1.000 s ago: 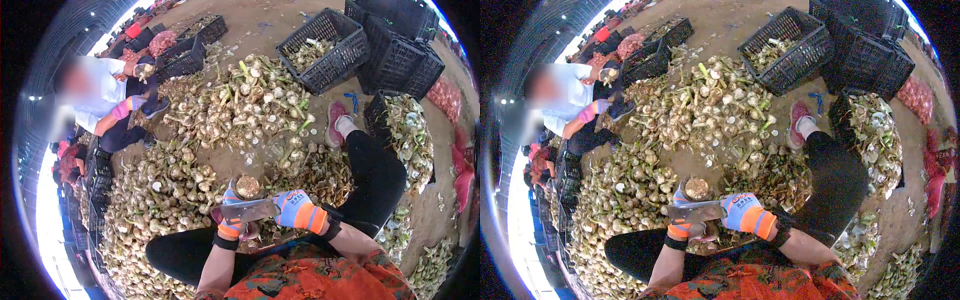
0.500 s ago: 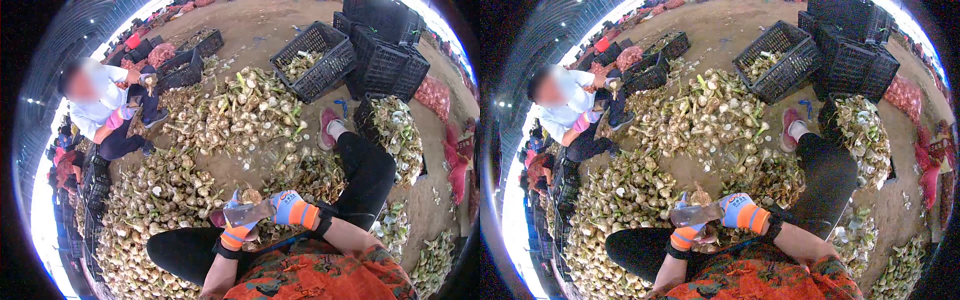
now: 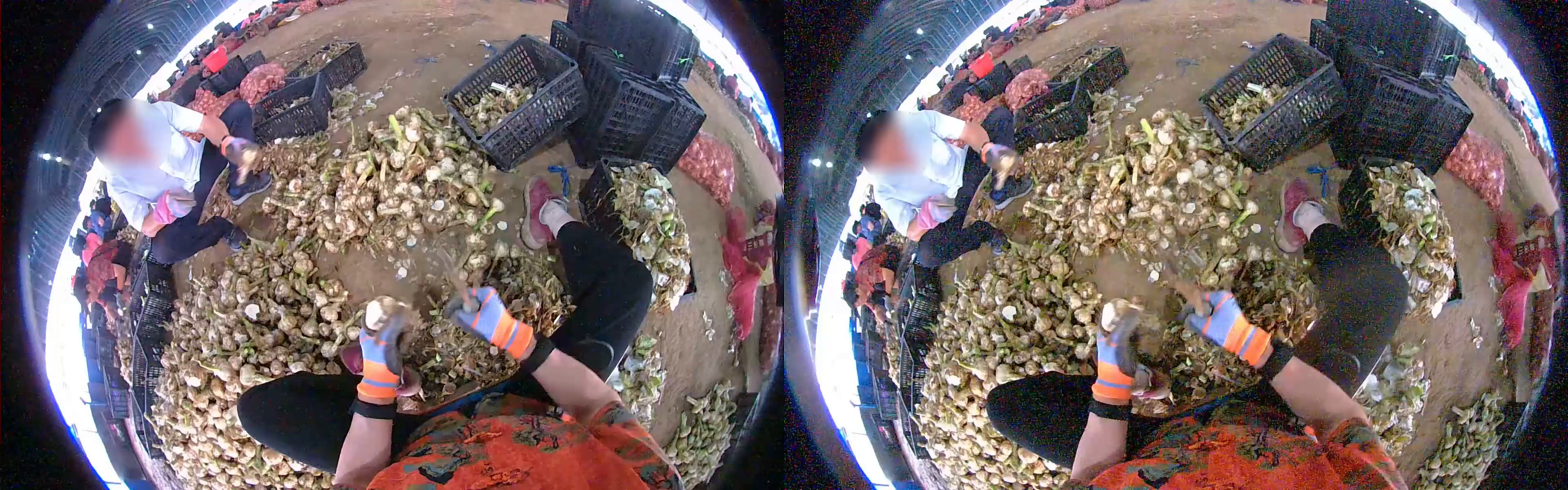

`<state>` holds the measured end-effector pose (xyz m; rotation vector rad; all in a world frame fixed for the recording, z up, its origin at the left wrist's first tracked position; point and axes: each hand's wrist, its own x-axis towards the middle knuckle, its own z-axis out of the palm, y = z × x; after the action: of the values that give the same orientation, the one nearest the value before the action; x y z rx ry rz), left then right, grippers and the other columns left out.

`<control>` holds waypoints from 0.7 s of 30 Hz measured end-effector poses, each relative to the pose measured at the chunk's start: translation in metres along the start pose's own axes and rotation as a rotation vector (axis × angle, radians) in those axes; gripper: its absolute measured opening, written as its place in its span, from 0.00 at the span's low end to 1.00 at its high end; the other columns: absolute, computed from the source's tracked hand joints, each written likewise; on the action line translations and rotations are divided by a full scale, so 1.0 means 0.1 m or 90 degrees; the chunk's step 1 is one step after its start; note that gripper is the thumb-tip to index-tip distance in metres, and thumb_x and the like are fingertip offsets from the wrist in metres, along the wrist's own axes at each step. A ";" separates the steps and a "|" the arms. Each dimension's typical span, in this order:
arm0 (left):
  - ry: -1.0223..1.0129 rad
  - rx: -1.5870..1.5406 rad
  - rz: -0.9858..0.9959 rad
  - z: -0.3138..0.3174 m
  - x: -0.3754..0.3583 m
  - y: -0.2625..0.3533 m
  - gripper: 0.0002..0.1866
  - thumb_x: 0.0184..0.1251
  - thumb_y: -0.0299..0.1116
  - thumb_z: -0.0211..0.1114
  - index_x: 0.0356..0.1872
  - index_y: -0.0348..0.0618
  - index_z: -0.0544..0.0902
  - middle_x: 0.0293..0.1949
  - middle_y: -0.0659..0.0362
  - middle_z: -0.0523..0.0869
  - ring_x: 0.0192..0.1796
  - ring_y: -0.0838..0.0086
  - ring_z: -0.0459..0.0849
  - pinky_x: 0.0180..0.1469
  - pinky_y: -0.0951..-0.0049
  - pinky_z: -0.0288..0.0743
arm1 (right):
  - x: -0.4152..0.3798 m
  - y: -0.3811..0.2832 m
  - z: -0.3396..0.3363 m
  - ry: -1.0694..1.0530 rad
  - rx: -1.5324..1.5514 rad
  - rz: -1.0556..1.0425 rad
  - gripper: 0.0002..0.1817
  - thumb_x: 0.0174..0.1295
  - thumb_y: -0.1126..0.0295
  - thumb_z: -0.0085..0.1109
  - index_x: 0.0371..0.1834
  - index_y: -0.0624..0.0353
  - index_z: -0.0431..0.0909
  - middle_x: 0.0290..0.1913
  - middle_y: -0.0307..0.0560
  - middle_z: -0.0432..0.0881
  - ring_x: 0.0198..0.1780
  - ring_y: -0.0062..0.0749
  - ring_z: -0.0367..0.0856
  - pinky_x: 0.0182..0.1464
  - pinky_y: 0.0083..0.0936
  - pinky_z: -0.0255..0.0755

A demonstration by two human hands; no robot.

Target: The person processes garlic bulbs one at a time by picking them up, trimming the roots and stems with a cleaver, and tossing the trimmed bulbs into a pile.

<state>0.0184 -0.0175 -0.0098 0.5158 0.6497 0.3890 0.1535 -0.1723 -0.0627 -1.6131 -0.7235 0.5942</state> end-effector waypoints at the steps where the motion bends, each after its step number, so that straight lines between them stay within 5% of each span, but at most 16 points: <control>1: -0.007 0.101 0.051 0.03 -0.01 -0.02 0.11 0.61 0.34 0.56 0.43 0.42 0.75 0.34 0.58 0.80 0.32 0.71 0.79 0.31 0.73 0.75 | -0.08 -0.13 0.04 -0.042 0.019 -0.001 0.05 0.47 0.77 0.58 0.28 0.62 0.81 0.26 0.41 0.80 0.28 0.20 0.75 0.31 0.19 0.69; 3: 0.025 0.002 0.008 0.04 -0.01 0.00 0.08 0.61 0.34 0.57 0.40 0.45 0.75 0.28 0.60 0.78 0.27 0.73 0.77 0.26 0.76 0.73 | -0.14 -0.02 0.19 -0.096 0.083 0.017 0.04 0.48 0.74 0.59 0.27 0.60 0.81 0.26 0.40 0.80 0.29 0.21 0.76 0.33 0.21 0.70; 7: -0.002 -0.085 -0.022 -0.20 0.13 -0.09 0.07 0.61 0.34 0.56 0.38 0.45 0.76 0.30 0.59 0.79 0.30 0.70 0.78 0.33 0.69 0.75 | -0.15 -0.23 0.33 -0.145 -0.010 -0.012 0.06 0.45 0.75 0.60 0.28 0.62 0.77 0.22 0.40 0.77 0.26 0.25 0.75 0.30 0.25 0.70; 9: 0.082 -0.058 -0.015 -0.16 0.00 -0.13 0.07 0.62 0.35 0.55 0.37 0.45 0.76 0.34 0.58 0.79 0.36 0.68 0.78 0.39 0.66 0.76 | -0.19 -0.26 0.47 -0.140 0.150 -0.184 0.04 0.45 0.75 0.59 0.24 0.63 0.75 0.18 0.42 0.74 0.24 0.27 0.74 0.29 0.25 0.70; 11: 0.008 -0.042 -0.026 -0.17 0.03 -0.19 0.07 0.62 0.34 0.54 0.37 0.44 0.76 0.36 0.58 0.79 0.39 0.69 0.78 0.42 0.68 0.76 | -0.18 -0.03 0.52 -0.140 0.145 -0.147 0.08 0.46 0.71 0.58 0.19 0.62 0.70 0.16 0.44 0.71 0.21 0.29 0.73 0.28 0.27 0.70; 13: -0.028 -0.095 -0.044 -0.17 0.02 -0.26 0.07 0.62 0.33 0.54 0.36 0.43 0.75 0.35 0.59 0.78 0.38 0.71 0.78 0.41 0.70 0.75 | -0.15 0.19 0.44 -0.147 -0.134 0.020 0.10 0.48 0.68 0.56 0.16 0.59 0.69 0.14 0.44 0.70 0.18 0.30 0.70 0.23 0.29 0.67; 15: -0.212 -0.307 -0.140 -0.24 0.07 -0.10 0.02 0.60 0.29 0.54 0.31 0.44 0.74 0.30 0.63 0.75 0.34 0.77 0.75 0.37 0.77 0.73 | -0.04 0.23 0.15 -0.053 -0.037 0.044 0.08 0.48 0.69 0.55 0.19 0.60 0.70 0.15 0.44 0.70 0.18 0.29 0.71 0.22 0.30 0.67; 16: -0.043 -0.203 0.122 0.36 -0.19 0.15 0.04 0.56 0.23 0.57 0.30 0.44 0.75 0.25 0.66 0.75 0.26 0.82 0.75 0.25 0.82 0.73 | 0.08 0.25 -0.09 0.032 0.054 0.065 0.06 0.49 0.71 0.54 0.21 0.60 0.70 0.16 0.45 0.70 0.18 0.29 0.71 0.22 0.30 0.67; 18: -0.156 -0.448 0.164 -0.37 0.08 0.69 0.05 0.57 0.32 0.60 0.33 0.43 0.76 0.28 0.64 0.77 0.28 0.79 0.76 0.37 0.77 0.77 | 0.12 0.34 -0.50 0.179 0.232 0.135 0.03 0.49 0.74 0.53 0.26 0.62 0.72 0.18 0.45 0.70 0.19 0.28 0.71 0.21 0.31 0.68; 19: 0.056 -0.179 0.396 -0.45 0.16 0.89 0.12 0.57 0.38 0.62 0.36 0.42 0.77 0.32 0.62 0.79 0.29 0.77 0.78 0.41 0.76 0.76 | 0.20 0.38 -0.65 0.265 0.324 0.162 0.04 0.50 0.75 0.52 0.28 0.62 0.73 0.18 0.45 0.70 0.19 0.28 0.72 0.21 0.32 0.68; 20: 0.057 -0.304 0.402 -0.61 0.37 1.04 0.17 0.58 0.43 0.61 0.42 0.42 0.77 0.36 0.61 0.81 0.31 0.77 0.79 0.40 0.75 0.76 | 0.17 0.12 -0.75 0.275 0.255 0.057 0.02 0.50 0.77 0.52 0.27 0.63 0.72 0.20 0.45 0.70 0.19 0.28 0.71 0.21 0.30 0.68; 21: -0.201 -0.237 0.305 -1.39 0.78 1.07 0.20 0.59 0.45 0.60 0.47 0.44 0.76 0.42 0.59 0.81 0.38 0.77 0.79 0.44 0.73 0.74 | 0.16 -0.14 -0.81 0.282 0.185 -0.048 0.02 0.50 0.78 0.52 0.26 0.64 0.71 0.22 0.44 0.71 0.18 0.27 0.70 0.21 0.28 0.68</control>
<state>-0.0349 0.1528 -0.0810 0.3605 0.1322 0.8427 0.2209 -0.2135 -0.0355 -1.3722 -0.3479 0.2562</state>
